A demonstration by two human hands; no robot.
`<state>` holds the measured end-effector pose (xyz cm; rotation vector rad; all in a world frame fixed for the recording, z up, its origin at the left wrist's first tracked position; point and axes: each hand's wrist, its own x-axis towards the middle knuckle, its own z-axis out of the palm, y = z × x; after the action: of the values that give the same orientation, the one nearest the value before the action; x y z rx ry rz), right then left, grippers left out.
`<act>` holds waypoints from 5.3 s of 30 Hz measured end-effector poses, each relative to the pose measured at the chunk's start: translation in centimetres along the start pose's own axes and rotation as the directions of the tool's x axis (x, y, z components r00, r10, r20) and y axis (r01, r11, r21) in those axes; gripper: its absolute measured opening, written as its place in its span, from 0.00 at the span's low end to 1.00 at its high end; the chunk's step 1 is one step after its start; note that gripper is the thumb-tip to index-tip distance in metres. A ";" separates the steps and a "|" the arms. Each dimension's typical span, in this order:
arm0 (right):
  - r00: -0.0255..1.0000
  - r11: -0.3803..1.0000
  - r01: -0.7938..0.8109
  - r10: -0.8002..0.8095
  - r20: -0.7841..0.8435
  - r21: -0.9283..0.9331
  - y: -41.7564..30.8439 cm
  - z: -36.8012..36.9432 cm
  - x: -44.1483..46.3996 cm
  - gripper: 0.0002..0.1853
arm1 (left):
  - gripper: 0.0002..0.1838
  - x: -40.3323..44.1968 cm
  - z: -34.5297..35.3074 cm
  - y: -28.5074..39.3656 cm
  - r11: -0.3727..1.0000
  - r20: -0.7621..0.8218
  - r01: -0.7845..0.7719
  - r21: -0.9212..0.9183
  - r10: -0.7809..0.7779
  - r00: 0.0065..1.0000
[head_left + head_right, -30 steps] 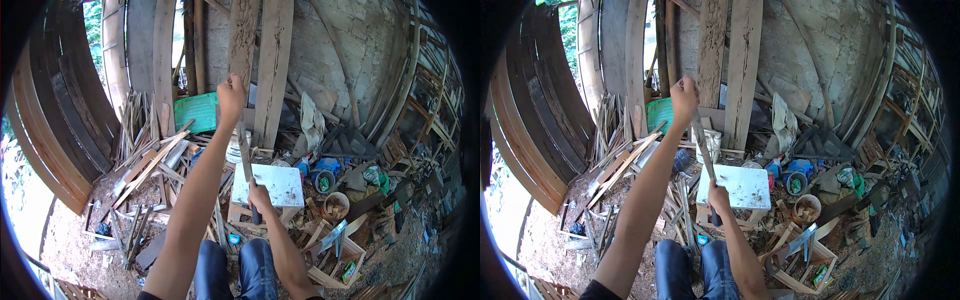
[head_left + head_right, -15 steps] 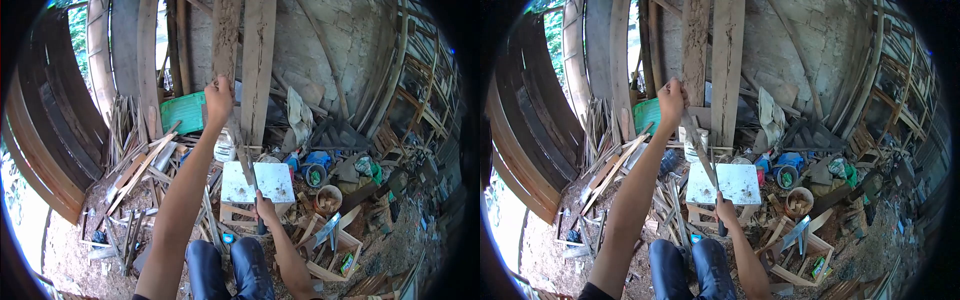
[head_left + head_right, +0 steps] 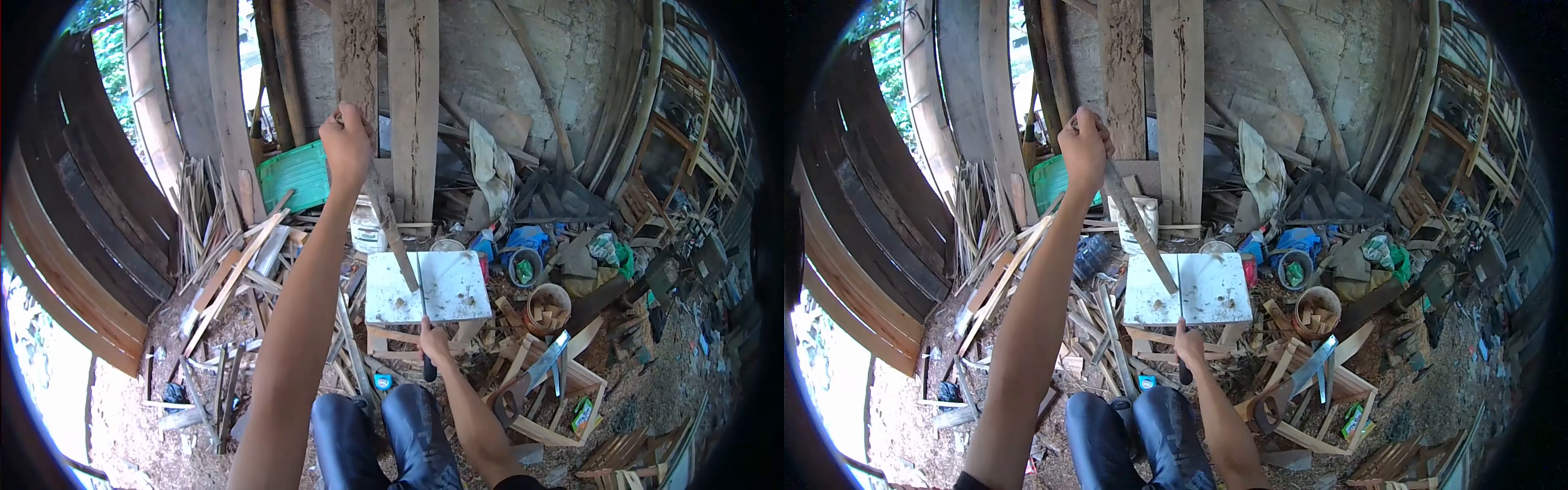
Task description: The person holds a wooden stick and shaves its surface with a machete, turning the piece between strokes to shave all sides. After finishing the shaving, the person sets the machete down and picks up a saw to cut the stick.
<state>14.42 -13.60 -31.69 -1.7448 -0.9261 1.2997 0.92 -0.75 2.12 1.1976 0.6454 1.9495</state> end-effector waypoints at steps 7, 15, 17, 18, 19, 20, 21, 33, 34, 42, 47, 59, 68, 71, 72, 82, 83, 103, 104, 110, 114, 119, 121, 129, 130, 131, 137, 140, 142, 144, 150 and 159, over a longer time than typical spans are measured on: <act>0.989 0.984 0.069 -0.089 0.121 0.162 -8.7 -0.5 -4.1 0.30 | 0.19 0.0 0.4 -0.3 0.999 0.049 -0.034 0.001 0.034 0.998; 0.961 0.950 0.268 -0.275 0.021 0.162 -12.9 2.2 -5.0 0.32 | 0.19 0.5 -0.8 -1.4 0.969 -0.044 -0.171 0.179 0.182 0.982; 0.989 0.969 0.086 -0.111 0.095 0.233 -8.1 1.9 -2.0 0.32 | 0.21 0.6 -1.9 -0.7 0.981 -0.096 -0.124 0.149 0.139 0.986; 0.995 0.975 -0.003 -0.019 0.096 0.223 -8.0 1.4 -2.2 0.32 | 0.21 0.7 -2.2 -0.4 0.980 -0.100 -0.134 0.150 0.150 0.984; 0.995 0.974 -0.005 -0.017 0.098 0.227 -7.7 1.2 -2.5 0.32 | 0.21 0.5 -2.4 -0.5 0.983 -0.106 -0.125 0.134 0.140 0.985; 0.995 0.986 0.016 -0.031 0.092 0.168 -7.6 0.8 -2.7 0.31 | 0.21 0.6 -2.2 -0.5 0.986 -0.109 -0.120 0.112 0.132 0.985; 0.995 0.995 0.039 -0.047 0.087 0.097 -8.1 0.1 -3.1 0.31 | 0.21 0.8 -1.9 -0.7 0.987 -0.113 -0.123 0.103 0.135 0.984; 0.998 0.995 -0.046 0.049 0.033 -0.084 2.0 -2.2 0.2 0.35 | 0.20 0.4 -0.1 -1.6 0.978 -0.009 -0.127 0.166 0.131 0.991; 0.999 0.996 -0.042 0.045 0.029 -0.084 1.7 -2.5 -0.3 0.35 | 0.20 -0.1 0.1 -1.3 0.979 -0.008 -0.130 0.160 0.133 0.991; 0.993 0.999 0.047 -0.046 0.112 -0.003 -4.7 -4.3 -4.9 0.30 | 0.15 -0.5 0.1 -0.5 0.985 0.195 -0.136 0.104 0.113 0.974; 0.950 0.958 0.204 -0.243 0.195 0.199 -9.3 -4.0 -8.5 0.30 | 0.13 -1.3 0.6 -0.4 0.995 0.060 -0.090 0.048 0.087 0.994; 0.955 0.943 0.206 -0.252 0.156 0.263 -10.5 -0.7 -7.1 0.31 | 0.15 -3.4 0.5 -0.9 0.825 -0.218 -0.380 0.418 0.497 0.840; 0.859 0.823 0.510 -0.505 -0.090 0.249 -16.1 -4.8 -10.4 0.31 | 0.16 -3.4 0.4 -3.9 0.858 -0.277 -0.350 0.375 0.464 0.841; 0.906 0.876 0.419 -0.420 -0.047 0.238 -14.5 -5.5 -9.5 0.30 | 0.15 -1.4 0.9 -1.0 0.854 -0.295 -0.291 0.431 0.438 0.849; 0.905 0.875 0.421 -0.423 -0.043 0.239 -13.7 -5.1 -8.9 0.30 | 0.15 -0.6 0.6 -1.3 0.852 -0.295 -0.294 0.433 0.443 0.847; 0.912 0.878 0.379 -0.409 0.046 0.291 -14.4 -4.4 -10.1 0.30 | 0.15 -1.4 1.5 -0.6 0.955 -0.137 -0.181 0.237 0.217 0.967; 0.901 0.857 0.410 -0.434 0.007 0.312 -15.1 -4.3 -10.7 0.30 | 0.15 -1.1 1.2 -1.6 0.925 -0.114 -0.259 0.279 0.300 0.947; 0.987 0.992 0.029 -0.047 0.151 0.122 -6.6 -2.9 -6.5 0.29 | 0.14 -3.8 3.0 0.5 0.820 -0.150 -0.320 0.475 0.433 0.889; 0.984 0.997 -0.048 0.036 0.175 0.062 -5.6 -3.7 -6.2 0.29 | 0.14 -3.9 2.8 0.6 0.820 -0.150 -0.323 0.474 0.436 0.887; 0.989 0.972 -0.058 0.024 0.148 0.226 -5.4 -5.5 -7.0 0.28 | 0.17 -2.4 2.3 -0.2 0.860 -0.159 -0.325 0.393 0.412 0.897; 0.981 0.880 0.131 -0.183 0.071 0.456 -11.4 -6.0 -8.7 0.29 | 0.17 -2.7 2.9 -0.6 0.845 -0.142 -0.334 0.419 0.424 0.894; 0.839 0.694 0.525 -0.520 -0.161 0.493 -13.7 -3.4 -8.8 0.31 | 0.17 -3.8 4.7 -0.3 0.829 -0.147 -0.322 0.457 0.427 0.892; 0.935 0.861 0.321 -0.355 0.014 0.394 -11.3 -2.3 -7.8 0.30 | 0.16 -3.4 5.2 -1.1 0.795 -0.134 -0.404 0.452 0.508 0.851; 0.963 0.836 0.136 -0.237 0.127 0.532 -11.5 -5.3 -8.9 0.29 | 0.16 -2.8 4.2 -1.2 0.819 -0.159 -0.327 0.471 0.443 0.882; 0.946 0.785 0.238 -0.322 0.048 0.572 -11.5 -5.2 -9.0 0.30 | 0.16 -3.1 4.3 -1.1 0.828 -0.143 -0.330 0.455 0.433 0.890; 0.938 0.736 0.262 -0.345 0.014 0.624 -11.0 -4.6 -8.9 0.30 | 0.16 -3.4 4.5 -1.1 0.826 -0.141 -0.325 0.461 0.429 0.892; 0.963 0.938 0.032 -0.121 0.240 0.345 -10.2 -5.7 -9.9 0.31 | 0.16 -3.2 4.6 -0.6 0.802 -0.183 -0.338 0.493 0.475 0.861; 0.976 0.957 0.165 -0.192 0.097 0.239 -10.8 -5.6 -10.4 0.31 | 0.16 -3.1 4.4 -0.8 0.792 -0.203 -0.307 0.527 0.468 0.860; 0.899 0.831 0.422 -0.436 -0.047 0.361 -11.7 -5.0 -10.8 0.30 | 0.16 -3.3 4.6 -0.6 0.802 -0.192 -0.322 0.504 0.467 0.863; 0.885 0.807 0.451 -0.461 -0.072 0.381 -11.1 -4.0 -9.8 0.30 | 0.13 -3.9 5.2 -0.3 0.807 -0.193 -0.322 0.495 0.463 0.865; 0.987 0.977 -0.011 -0.024 0.160 0.214 -9.2 -5.2 -7.3 0.29 | 0.13 -4.1 4.8 0.2 0.789 -0.174 -0.343 0.509 0.485 0.857; 0.953 0.894 0.256 -0.297 0.058 0.367 -9.6 -2.3 -6.8 0.32 | 0.14 -3.3 5.0 -1.3 0.756 -0.173 -0.429 0.495 0.570 0.803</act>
<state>14.16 -15.59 -19.88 -1.2222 -0.8999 1.2921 6.79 -2.44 1.58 1.4555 1.0521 2.5897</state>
